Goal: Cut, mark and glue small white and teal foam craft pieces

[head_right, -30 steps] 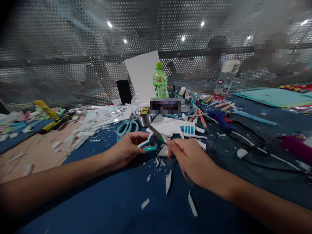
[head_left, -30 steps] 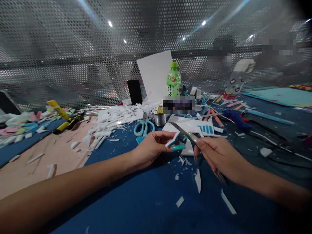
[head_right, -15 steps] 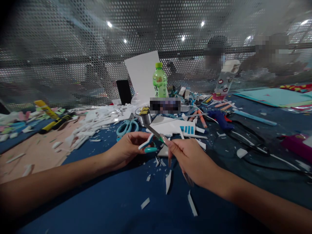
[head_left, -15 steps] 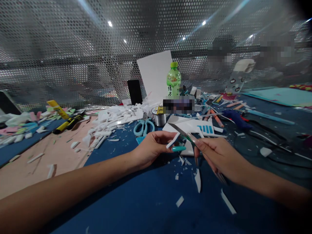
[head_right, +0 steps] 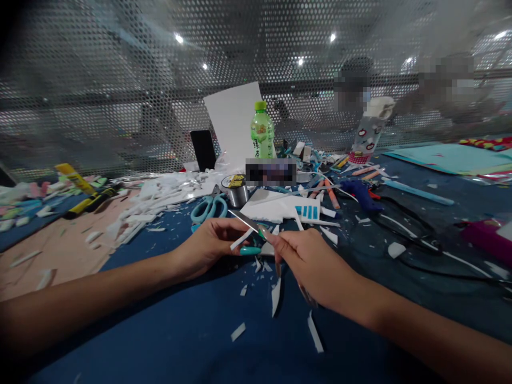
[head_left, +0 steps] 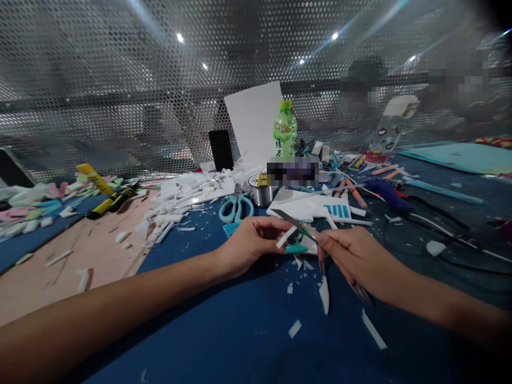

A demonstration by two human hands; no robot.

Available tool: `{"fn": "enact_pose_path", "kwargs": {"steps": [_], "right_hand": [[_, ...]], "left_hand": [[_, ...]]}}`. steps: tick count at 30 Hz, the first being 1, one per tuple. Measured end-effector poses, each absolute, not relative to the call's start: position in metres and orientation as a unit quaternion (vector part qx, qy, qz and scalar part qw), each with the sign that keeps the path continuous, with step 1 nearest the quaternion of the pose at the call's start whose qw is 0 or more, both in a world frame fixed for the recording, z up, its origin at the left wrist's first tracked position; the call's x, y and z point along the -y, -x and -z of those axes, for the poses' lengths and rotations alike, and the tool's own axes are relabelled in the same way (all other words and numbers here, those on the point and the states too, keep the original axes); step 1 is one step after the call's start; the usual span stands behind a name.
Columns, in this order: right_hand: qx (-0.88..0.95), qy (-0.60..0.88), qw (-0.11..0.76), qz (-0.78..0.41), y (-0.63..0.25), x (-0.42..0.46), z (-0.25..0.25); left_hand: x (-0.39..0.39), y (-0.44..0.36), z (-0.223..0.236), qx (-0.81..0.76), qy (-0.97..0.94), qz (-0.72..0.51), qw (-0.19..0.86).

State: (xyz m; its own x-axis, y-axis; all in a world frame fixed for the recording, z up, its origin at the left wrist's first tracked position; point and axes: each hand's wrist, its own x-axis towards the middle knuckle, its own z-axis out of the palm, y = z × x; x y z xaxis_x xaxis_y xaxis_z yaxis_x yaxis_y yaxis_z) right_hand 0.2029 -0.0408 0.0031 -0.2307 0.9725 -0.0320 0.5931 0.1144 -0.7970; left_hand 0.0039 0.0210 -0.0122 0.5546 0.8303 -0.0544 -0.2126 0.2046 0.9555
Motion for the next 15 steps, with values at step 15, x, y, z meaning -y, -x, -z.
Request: {"fn": "enact_pose_path", "kwargs": {"steps": [15], "right_hand": [[0.62,0.559,0.381,-0.397,-0.2049,0.0342,-0.0079]], "left_hand": [[-0.0259,-0.0011,0.0083,-0.254,-0.412,-0.358,0.799]]}}
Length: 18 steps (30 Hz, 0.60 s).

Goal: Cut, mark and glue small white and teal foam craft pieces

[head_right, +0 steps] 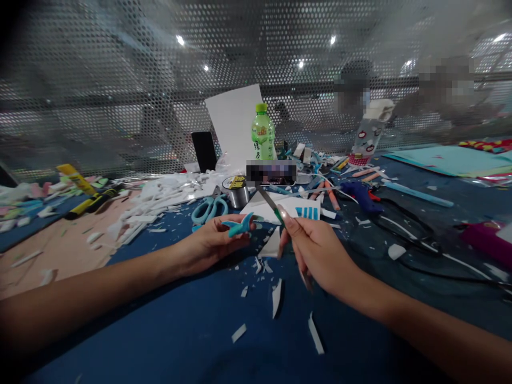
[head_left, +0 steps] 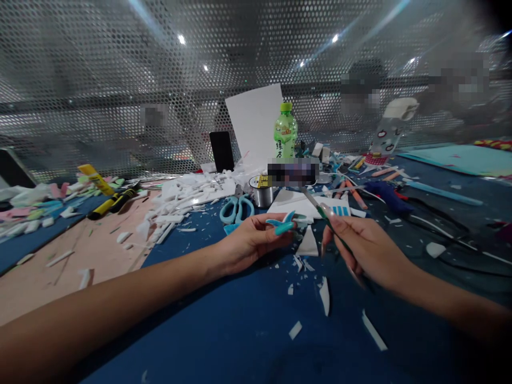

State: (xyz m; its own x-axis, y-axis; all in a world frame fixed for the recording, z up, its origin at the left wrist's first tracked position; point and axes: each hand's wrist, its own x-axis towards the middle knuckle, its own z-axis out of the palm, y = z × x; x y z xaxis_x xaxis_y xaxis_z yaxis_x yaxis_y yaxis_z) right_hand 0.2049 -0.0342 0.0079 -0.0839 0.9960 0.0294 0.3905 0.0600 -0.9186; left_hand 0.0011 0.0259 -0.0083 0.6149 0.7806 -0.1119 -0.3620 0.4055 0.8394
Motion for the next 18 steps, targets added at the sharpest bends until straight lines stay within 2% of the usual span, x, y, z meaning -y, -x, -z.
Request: {"fn": "enact_pose_path", "kwargs": {"steps": [10,18], "right_hand": [[0.605,0.559,0.404,-0.398,-0.2064,0.032,-0.0067],[0.537,0.555,0.484,-0.412,-0.2089,0.0258,-0.0068]], "left_hand": [[-0.0305,0.0011,0.0126,-0.232,-0.384,-0.353,0.821],[-0.0285,0.0032,0.0099,-0.221,-0.413,-0.319,0.824]]}}
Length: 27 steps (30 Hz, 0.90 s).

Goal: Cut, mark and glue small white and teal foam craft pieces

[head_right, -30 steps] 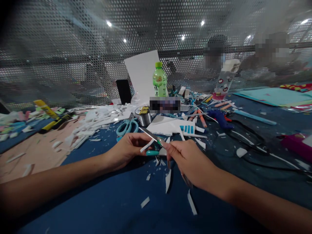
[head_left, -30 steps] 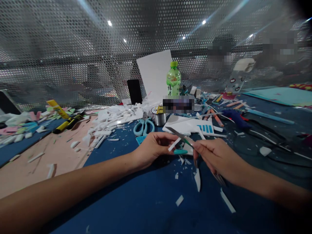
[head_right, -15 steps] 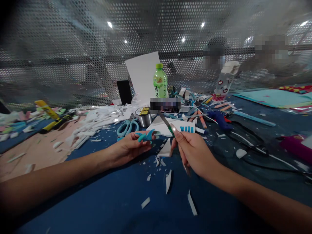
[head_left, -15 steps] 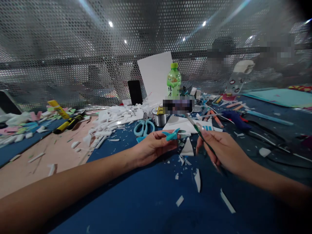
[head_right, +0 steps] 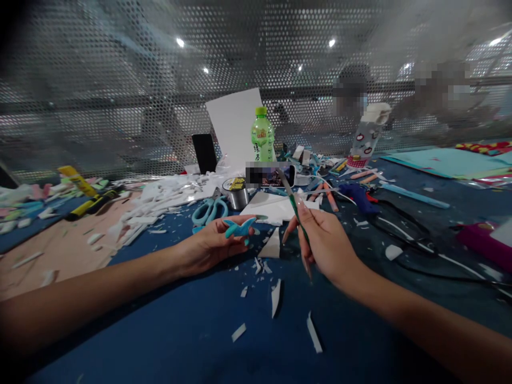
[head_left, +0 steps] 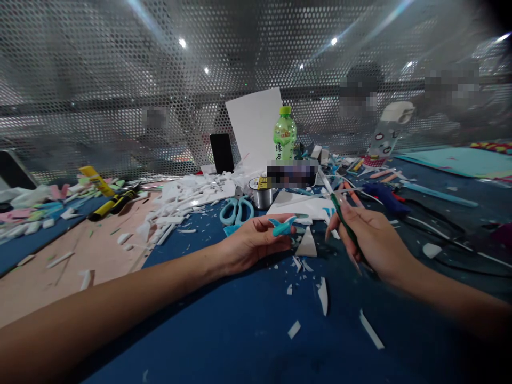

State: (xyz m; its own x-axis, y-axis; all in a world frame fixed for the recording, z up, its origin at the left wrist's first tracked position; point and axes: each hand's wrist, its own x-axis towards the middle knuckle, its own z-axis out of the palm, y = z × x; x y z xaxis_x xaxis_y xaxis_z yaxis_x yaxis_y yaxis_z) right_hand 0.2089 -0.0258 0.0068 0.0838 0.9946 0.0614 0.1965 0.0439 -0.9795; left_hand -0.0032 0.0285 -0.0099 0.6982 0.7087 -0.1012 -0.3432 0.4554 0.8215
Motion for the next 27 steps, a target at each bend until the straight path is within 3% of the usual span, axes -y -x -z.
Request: {"fn": "enact_pose_path", "kwargs": {"steps": [20,27], "right_hand": [[0.578,0.557,0.468,-0.371,-0.211,0.029,-0.001],[0.737,0.529,0.397,-0.139,-0.217,0.037,-0.004]], "left_hand": [[-0.024,0.005,0.007,-0.213,-0.425,-0.257,0.842],[-0.023,0.002,0.007,-0.19,-0.447,-0.28,0.828]]}}
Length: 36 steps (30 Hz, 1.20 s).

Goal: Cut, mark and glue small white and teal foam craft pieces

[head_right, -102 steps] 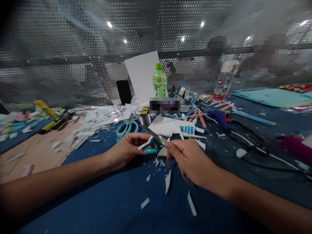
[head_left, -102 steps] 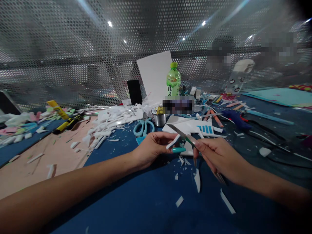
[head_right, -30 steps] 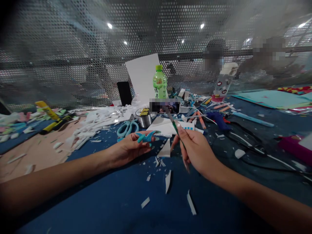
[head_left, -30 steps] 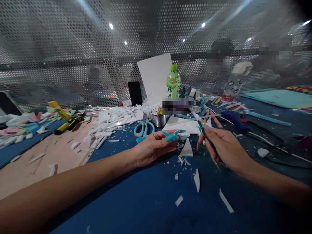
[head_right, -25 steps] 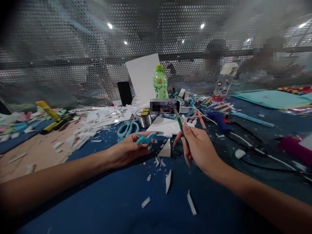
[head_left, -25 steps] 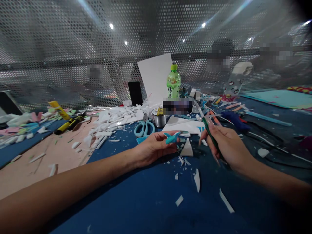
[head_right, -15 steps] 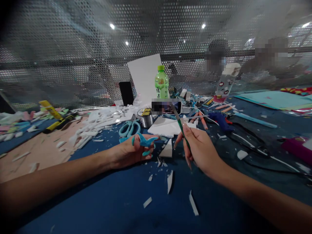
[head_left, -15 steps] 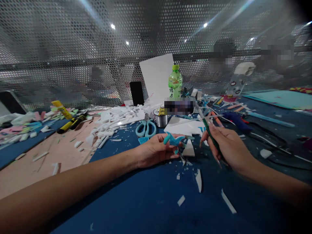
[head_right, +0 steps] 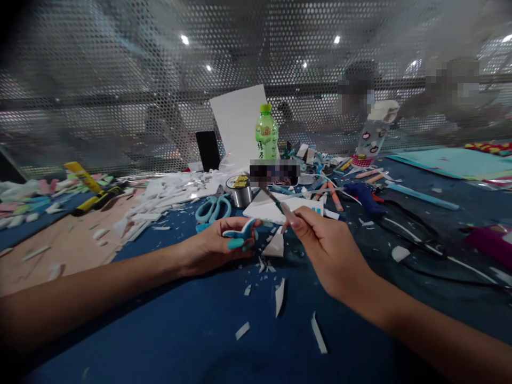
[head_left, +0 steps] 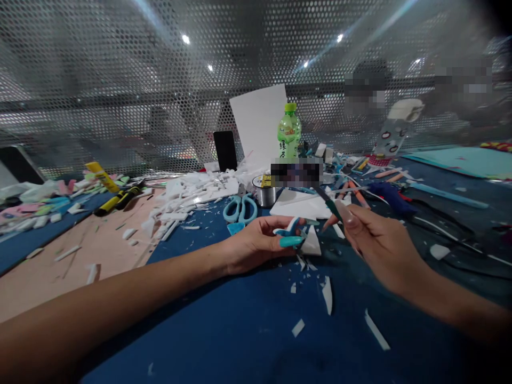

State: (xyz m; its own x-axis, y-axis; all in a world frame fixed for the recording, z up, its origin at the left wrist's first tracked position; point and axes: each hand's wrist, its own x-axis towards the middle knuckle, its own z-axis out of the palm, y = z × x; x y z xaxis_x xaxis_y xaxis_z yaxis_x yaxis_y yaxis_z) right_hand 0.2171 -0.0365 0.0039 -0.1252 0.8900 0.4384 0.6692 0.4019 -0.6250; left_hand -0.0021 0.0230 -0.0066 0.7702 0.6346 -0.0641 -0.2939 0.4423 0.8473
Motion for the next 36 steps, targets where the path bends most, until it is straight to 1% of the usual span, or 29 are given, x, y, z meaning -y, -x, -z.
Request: {"fn": "enact_pose_path", "kwargs": {"steps": [3,7,10,25,36], "right_hand": [[0.793,0.487,0.36,-0.058,-0.217,0.041,-0.01],[0.83,0.466,0.304,-0.03,-0.214,0.042,-0.011],[0.843,0.456,0.284,-0.016,-0.213,0.041,-0.009],[0.857,0.451,0.248,-0.019,-0.215,0.038,-0.003],[0.855,0.452,0.254,-0.029,-0.213,0.036,-0.006]], "left_hand": [[-0.022,0.0,0.007,-0.209,-0.48,-0.339,0.782],[-0.022,-0.002,0.01,-0.234,-0.505,-0.378,0.74],[-0.024,-0.003,0.014,-0.238,-0.513,-0.395,0.724],[-0.026,-0.001,0.016,-0.244,-0.481,-0.413,0.734],[-0.025,-0.001,0.015,-0.251,-0.498,-0.417,0.718]]}}
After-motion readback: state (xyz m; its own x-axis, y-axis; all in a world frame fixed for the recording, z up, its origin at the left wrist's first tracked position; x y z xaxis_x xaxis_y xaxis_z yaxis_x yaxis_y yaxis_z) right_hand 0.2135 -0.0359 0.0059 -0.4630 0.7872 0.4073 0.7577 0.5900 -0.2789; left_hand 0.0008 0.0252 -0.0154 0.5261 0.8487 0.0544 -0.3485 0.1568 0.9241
